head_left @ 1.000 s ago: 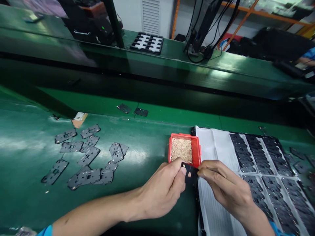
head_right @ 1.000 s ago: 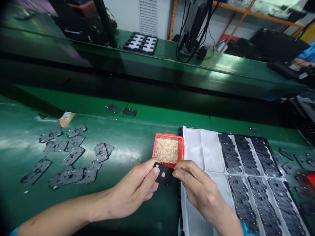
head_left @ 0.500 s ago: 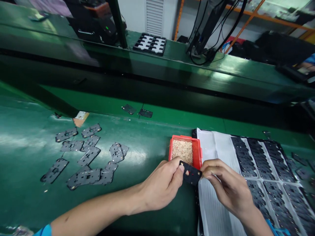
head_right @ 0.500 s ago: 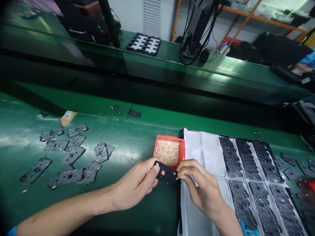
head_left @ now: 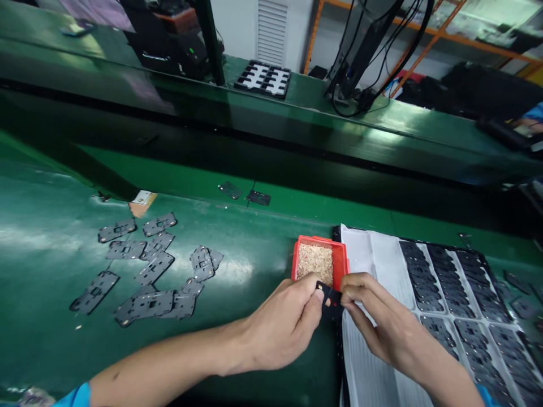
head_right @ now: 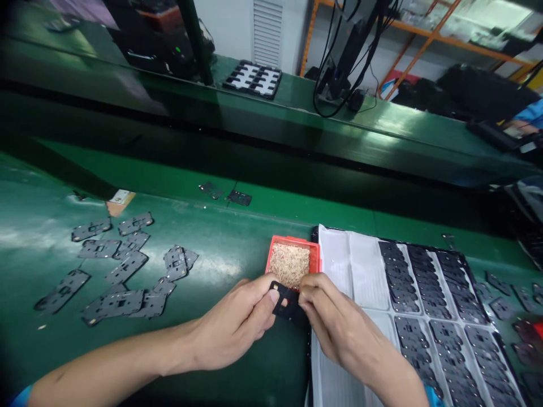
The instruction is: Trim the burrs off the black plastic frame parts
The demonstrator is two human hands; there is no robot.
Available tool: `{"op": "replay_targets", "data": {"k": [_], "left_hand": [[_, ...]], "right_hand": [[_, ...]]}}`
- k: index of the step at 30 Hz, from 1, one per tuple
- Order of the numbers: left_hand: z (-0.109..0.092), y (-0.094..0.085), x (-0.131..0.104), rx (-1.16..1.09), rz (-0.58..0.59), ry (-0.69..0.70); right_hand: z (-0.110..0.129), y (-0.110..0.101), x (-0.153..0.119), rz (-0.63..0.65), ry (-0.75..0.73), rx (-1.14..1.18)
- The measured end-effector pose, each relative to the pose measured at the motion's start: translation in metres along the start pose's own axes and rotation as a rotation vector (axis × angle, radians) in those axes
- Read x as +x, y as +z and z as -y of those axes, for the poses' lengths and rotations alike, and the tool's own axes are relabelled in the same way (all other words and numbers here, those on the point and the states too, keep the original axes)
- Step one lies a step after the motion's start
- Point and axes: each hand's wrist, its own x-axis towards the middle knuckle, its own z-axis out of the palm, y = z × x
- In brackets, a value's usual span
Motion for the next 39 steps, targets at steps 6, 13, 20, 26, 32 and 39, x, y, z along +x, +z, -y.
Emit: {"op": "replay_targets", "data": {"k": [6, 13, 20, 26, 32, 39], "left_hand": [[0.010, -0.002, 0.002, -0.015, -0.037, -0.025], [0.013, -0.007, 0.001, -0.003, -0.060, -0.011], [0.015, -0.007, -0.004, 0.068, -0.086, -0.016], [0.011, -0.003, -0.004, 0.139, -0.092, 0.043], [0.012, 0.004, -0.004, 0.141, -0.057, 0.012], [0.001, 0.006, -0.005, 0.109, -0.020, -0.015]], "right_hand": [[-0.001, -0.007, 0.002, 0.047, 0.041, 0.021], [-0.025, -0.002, -0.004, -0.171, 0.147, -0.029], [-0.019, 0.010, 0.007, -0.387, 0.053, -0.206], [0.009, 0.019, 0.013, -0.485, -0.053, -0.193], [0.012, 0.033, 0.017, -0.480, -0.075, -0.185], [0.009, 0.039, 0.023, -0.493, -0.141, -0.090]]}}
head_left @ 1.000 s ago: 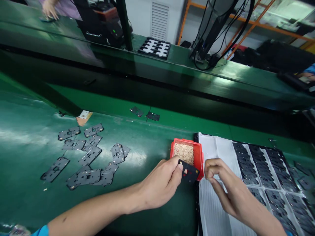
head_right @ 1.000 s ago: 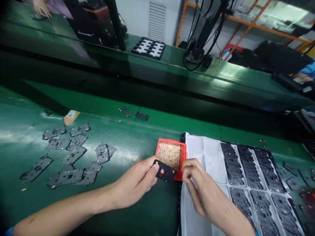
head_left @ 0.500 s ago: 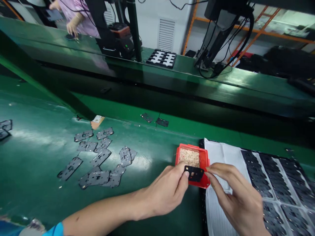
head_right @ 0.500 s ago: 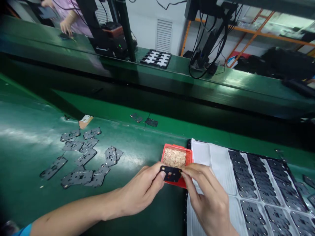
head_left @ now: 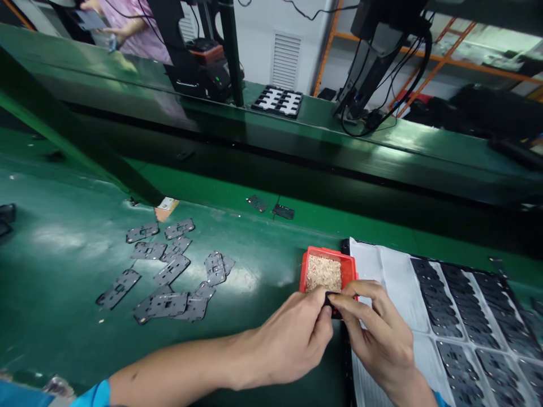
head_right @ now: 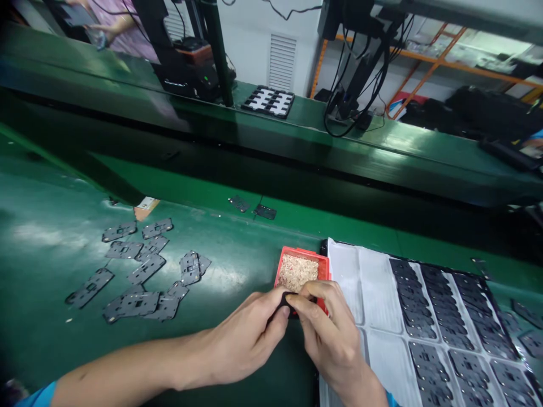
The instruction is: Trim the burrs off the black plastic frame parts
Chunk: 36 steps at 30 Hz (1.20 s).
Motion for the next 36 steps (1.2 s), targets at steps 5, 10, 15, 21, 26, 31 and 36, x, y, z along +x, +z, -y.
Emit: {"op": "replay_targets", "data": {"k": [5, 10, 15, 21, 26, 31, 36], "left_hand": [[-0.003, 0.002, -0.001, -0.015, -0.001, 0.024], [-0.004, 0.006, -0.002, -0.027, 0.000, 0.005], [-0.006, 0.008, -0.002, -0.081, -0.008, 0.011], [-0.006, 0.008, -0.002, -0.074, -0.012, 0.026], [-0.004, 0.010, -0.003, -0.079, -0.012, 0.040], [-0.005, 0.011, -0.002, -0.097, -0.036, 0.052], [-0.006, 0.013, -0.001, -0.114, -0.037, 0.058]], "right_hand": [[-0.001, -0.001, -0.002, -0.018, -0.028, 0.042], [-0.004, -0.001, -0.002, -0.018, -0.067, 0.068], [-0.008, 0.000, -0.005, 0.013, -0.086, 0.104], [-0.010, 0.002, -0.010, -0.036, -0.094, 0.092], [-0.007, 0.003, -0.013, -0.079, -0.111, 0.071], [-0.007, 0.001, -0.011, -0.060, -0.104, 0.073], [-0.007, -0.002, -0.009, -0.052, -0.126, 0.065]]}}
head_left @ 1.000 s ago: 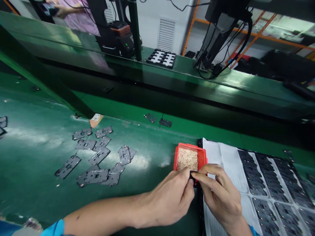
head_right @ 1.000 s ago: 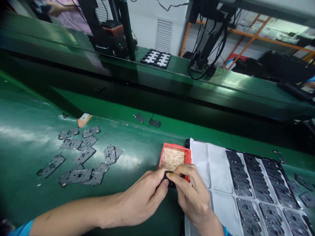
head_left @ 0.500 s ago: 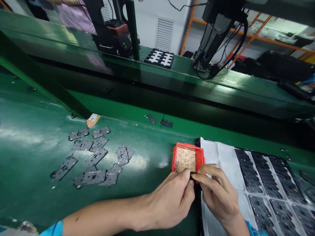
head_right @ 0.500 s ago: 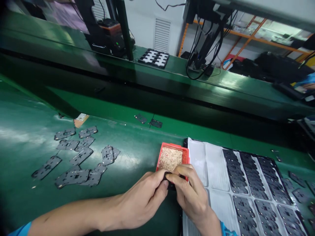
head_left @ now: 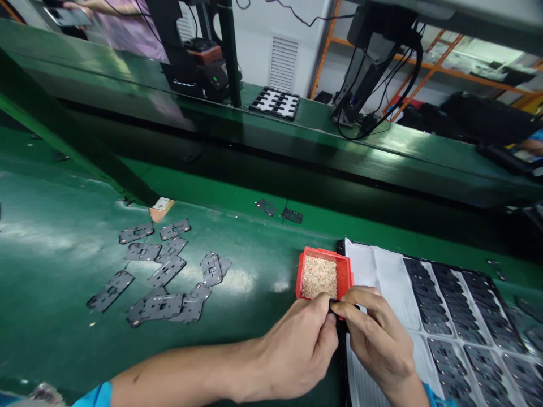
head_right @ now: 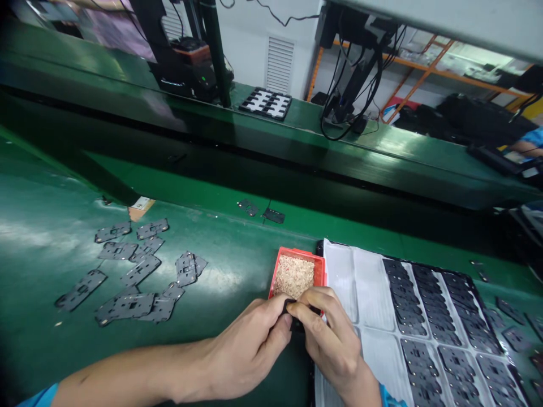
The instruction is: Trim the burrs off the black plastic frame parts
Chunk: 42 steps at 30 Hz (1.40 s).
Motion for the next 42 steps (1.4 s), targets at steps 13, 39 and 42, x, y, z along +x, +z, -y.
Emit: {"op": "replay_targets", "data": {"k": [13, 39, 42], "left_hand": [[0.008, -0.002, 0.005, -0.039, -0.002, -0.080], [0.031, -0.004, -0.005, -0.414, -0.121, -0.061], [0.030, 0.005, -0.008, -0.394, -0.128, -0.053]], "right_hand": [[-0.013, 0.000, -0.002, 0.175, 0.036, -0.009], [0.000, -0.007, -0.025, -0.055, 0.698, 0.127], [0.024, 0.006, -0.017, -0.157, 0.819, 0.354]]}}
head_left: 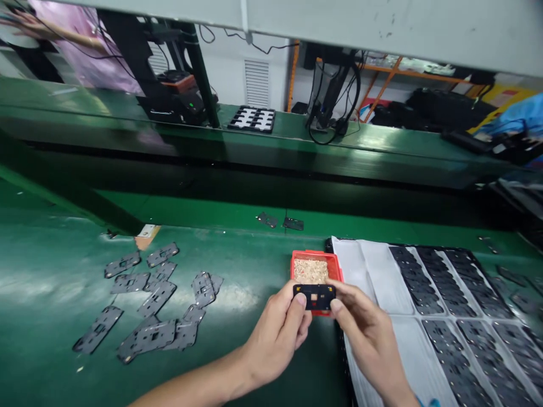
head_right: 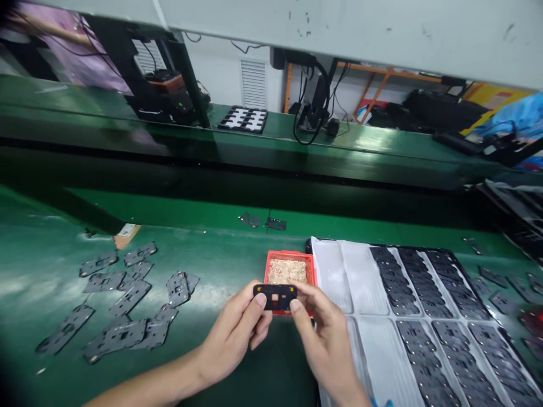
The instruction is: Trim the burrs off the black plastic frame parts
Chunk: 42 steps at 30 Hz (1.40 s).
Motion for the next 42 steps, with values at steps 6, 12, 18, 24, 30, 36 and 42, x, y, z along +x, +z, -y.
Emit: {"op": "replay_targets", "data": {"k": [6, 12, 18, 24, 30, 36, 42], "left_hand": [[0.004, 0.009, -0.009, 0.108, 0.006, 0.063], [-0.001, 0.013, -0.014, 0.086, 0.018, 0.050], [-0.002, 0.014, -0.017, -0.010, 0.047, 0.009], [0.000, 0.010, -0.019, 0.059, 0.066, 0.043], [-0.001, 0.007, -0.019, 0.185, 0.105, 0.091], [-0.004, 0.004, -0.021, 0.237, 0.137, 0.088], [-0.005, 0.002, -0.024, 0.240, 0.172, 0.024]], "right_hand": [[0.013, 0.026, -0.010, -0.210, 0.011, 0.109], [0.005, 0.036, -0.018, -0.299, 0.123, 0.309], [0.000, 0.034, -0.023, -0.265, 0.163, 0.404], [0.002, 0.034, -0.022, -0.285, 0.180, 0.412], [0.001, 0.035, -0.021, -0.303, 0.237, 0.477], [0.008, 0.034, -0.017, -0.287, 0.283, 0.523], [0.014, 0.032, -0.016, -0.237, 0.353, 0.533]]}}
